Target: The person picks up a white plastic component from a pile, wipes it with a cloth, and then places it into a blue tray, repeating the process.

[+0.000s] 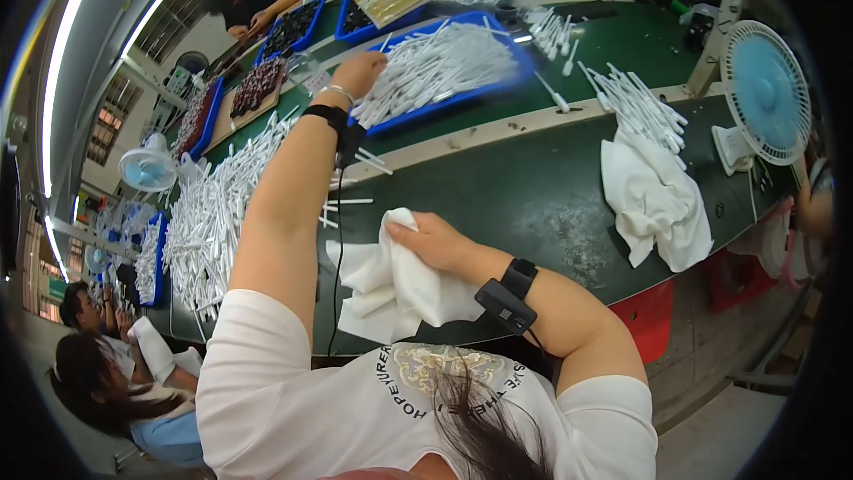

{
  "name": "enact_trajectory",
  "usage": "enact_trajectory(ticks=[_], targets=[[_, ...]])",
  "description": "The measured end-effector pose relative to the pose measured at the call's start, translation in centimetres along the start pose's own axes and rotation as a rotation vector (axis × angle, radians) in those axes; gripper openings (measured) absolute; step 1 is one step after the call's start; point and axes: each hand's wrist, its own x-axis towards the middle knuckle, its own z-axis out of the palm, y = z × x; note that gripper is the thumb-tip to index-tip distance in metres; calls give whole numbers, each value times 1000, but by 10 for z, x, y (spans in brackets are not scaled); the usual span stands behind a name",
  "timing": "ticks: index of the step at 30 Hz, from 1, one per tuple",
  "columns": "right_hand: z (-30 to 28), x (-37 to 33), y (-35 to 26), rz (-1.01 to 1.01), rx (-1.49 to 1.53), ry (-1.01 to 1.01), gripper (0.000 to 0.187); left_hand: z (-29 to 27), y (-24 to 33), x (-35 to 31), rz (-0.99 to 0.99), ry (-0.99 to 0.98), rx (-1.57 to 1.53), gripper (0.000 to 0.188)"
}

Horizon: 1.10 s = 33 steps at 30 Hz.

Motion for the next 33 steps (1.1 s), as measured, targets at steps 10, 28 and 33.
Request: enact_trajectory(ticks=[10,28,33], targets=[[-10,1,0,64,-3,11,21,-105,-53,-134,-284,-735,57,18],[-4,-1,-1,50,-38,49,27,-51,-54,-210,13,-422,479,13],[-7,0,1,51,36,44,27,-101,-22,-252,-47,-414,49,13]])
